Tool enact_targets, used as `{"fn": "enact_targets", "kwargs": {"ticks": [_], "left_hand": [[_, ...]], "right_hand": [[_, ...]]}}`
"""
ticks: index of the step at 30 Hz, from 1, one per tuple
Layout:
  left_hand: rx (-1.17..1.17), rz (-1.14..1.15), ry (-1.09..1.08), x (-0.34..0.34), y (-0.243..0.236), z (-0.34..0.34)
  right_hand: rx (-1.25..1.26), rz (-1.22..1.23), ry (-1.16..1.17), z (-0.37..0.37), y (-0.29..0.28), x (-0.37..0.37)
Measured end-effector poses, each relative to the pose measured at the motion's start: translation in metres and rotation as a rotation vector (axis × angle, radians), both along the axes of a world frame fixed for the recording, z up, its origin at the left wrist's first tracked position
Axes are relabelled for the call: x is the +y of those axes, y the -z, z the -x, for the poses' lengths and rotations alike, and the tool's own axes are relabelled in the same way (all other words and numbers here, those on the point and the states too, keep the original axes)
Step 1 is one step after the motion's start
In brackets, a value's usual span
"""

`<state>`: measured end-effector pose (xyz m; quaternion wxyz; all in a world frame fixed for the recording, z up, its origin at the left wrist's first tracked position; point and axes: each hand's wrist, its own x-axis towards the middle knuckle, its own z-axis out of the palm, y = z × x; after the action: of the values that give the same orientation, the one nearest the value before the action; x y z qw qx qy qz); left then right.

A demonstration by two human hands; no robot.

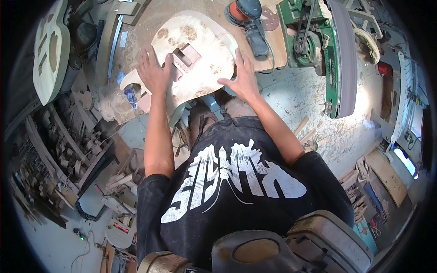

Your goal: The person sands the surface of a wooden guitar body using a power sander, moving the tool across the front face and edges.

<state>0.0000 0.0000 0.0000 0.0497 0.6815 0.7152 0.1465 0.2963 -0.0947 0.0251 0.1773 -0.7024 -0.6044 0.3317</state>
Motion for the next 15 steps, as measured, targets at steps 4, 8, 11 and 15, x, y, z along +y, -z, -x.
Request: {"fn": "enact_targets", "kwargs": {"ticks": [4,8,11,15], "left_hand": [[-0.028,-0.012,-0.014,0.001,-0.002,0.001],[0.006,-0.013,-0.040,0.001,-0.001,-0.001],[0.009,0.002,-0.039,0.001,-0.003,-0.006],[0.003,-0.012,-0.037,0.003,-0.004,-0.007]], "right_hand": [[-0.078,-0.338,0.117,-0.025,-0.011,0.051],[-0.159,-0.729,0.126,-0.047,-0.057,0.140],[-0.265,-0.297,0.091,-0.051,-0.086,0.175],[-0.390,-0.187,0.042,-0.063,-0.052,0.204]]}}
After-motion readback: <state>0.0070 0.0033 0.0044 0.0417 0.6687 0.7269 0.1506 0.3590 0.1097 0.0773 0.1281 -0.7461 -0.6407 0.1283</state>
